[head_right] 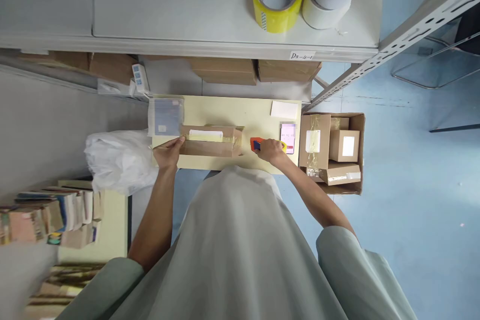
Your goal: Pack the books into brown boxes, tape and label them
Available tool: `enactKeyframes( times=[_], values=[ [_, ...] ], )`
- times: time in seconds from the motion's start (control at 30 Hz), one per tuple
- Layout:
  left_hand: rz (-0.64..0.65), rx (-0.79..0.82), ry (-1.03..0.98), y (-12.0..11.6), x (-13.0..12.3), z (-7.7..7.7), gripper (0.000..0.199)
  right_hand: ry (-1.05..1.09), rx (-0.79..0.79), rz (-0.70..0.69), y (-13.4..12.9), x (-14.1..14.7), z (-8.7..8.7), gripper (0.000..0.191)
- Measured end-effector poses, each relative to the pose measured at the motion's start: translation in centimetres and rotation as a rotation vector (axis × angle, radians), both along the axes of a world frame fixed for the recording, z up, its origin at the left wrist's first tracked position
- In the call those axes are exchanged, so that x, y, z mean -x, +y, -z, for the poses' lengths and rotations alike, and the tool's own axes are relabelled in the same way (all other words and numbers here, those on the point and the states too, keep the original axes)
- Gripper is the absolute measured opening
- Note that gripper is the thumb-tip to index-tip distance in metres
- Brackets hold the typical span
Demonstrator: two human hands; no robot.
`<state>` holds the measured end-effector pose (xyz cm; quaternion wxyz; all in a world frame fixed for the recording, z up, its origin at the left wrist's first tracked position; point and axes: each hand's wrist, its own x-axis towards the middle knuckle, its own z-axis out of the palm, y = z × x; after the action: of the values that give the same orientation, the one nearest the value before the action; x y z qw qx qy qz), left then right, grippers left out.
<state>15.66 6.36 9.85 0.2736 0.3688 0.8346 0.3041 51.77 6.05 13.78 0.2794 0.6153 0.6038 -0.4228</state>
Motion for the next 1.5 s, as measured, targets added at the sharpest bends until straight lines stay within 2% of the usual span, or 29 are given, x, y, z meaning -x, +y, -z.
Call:
enactKeyframes(
  times=[0.1, 0.2, 0.3, 0.37, 0.43, 0.5, 0.6, 0.7, 0.8, 0.93, 1.03, 1.13, 1.23, 1.33, 1.4, 1.5],
  values=[
    [-0.009, 0.029, -0.028, -0.1, 0.7, -0.3, 0.024, 0.025, -0.023, 0.081, -0.8, -1.4, 0.4, 0.039],
    [0.026, 0.080, -0.065, 0.0, 1.2, -0.6, 0.023, 0.157, -0.015, 0.266, -1.8, -2.9, -0.3, 0.047],
    [0.111, 0.114, -0.073, 0.3, 1.6, -0.9, 0.027, 0.452, 0.037, 0.581, -2.9, -3.4, -1.8, 0.053],
    [0.188, 0.117, -0.047, 0.7, 1.9, -1.1, 0.035, 0.626, 0.016, 0.775, -3.7, -2.9, -3.0, 0.059],
    [0.265, 0.080, 0.030, 1.2, 2.1, -1.4, 0.042, 0.724, -0.034, 0.883, -4.3, -1.8, -4.2, 0.068],
    [0.344, -0.018, 0.112, 1.9, 1.9, -2.2, 0.045, 0.786, -0.091, 0.907, -4.3, -0.4, -5.6, 0.073],
    [0.500, -0.238, 0.092, 2.9, 0.7, -4.6, 0.043, 0.821, -0.224, 0.845, -3.3, 2.2, -8.1, 0.076],
    [0.668, -0.456, -0.028, 3.9, -1.4, -8.7, 0.036, 0.783, -0.403, 0.737, -0.6, 4.8, -11.4, 0.076],
    [0.806, -0.633, -0.084, 5.4, -3.3, -13.5, 0.025, 0.698, -0.616, 0.592, 3.5, 7.4, -15.5, 0.077],
    [0.870, -0.822, -0.110, 8.8, -3.5, -18.9, 0.024, 0.442, -0.872, 0.363, 11.0, 10.5, -20.3, 0.075],
    [0.878, -0.902, -0.115, 11.6, -2.3, -21.4, 0.024, 0.198, -0.963, 0.167, 17.1, 12.6, -21.3, 0.061],
    [0.872, -0.908, -0.116, 13.3, -0.8, -22.9, 0.025, 0.032, -1.031, -0.025, 21.8, 14.2, -20.1, 0.050],
    [0.860, -0.892, -0.115, 13.9, 0.5, -23.2, 0.025, -0.069, -1.038, -0.138, 24.5, 15.4, -18.3, 0.052],
    [0.840, -0.858, -0.122, 13.9, 1.6, -22.0, 0.024, -0.118, -1.003, -0.170, 25.0, 15.9, -17.4, 0.056],
    [0.824, -0.800, -0.134, 13.6, 2.5, -19.8, 0.024, -0.120, -1.057, -0.135, 24.1, 15.8, -17.0, 0.058],
    [0.776, -0.633, -0.140, 12.1, 4.4, -14.1, 0.026, -0.051, -1.238, -0.015, 20.2, 14.7, -15.0, 0.065]
  ],
)
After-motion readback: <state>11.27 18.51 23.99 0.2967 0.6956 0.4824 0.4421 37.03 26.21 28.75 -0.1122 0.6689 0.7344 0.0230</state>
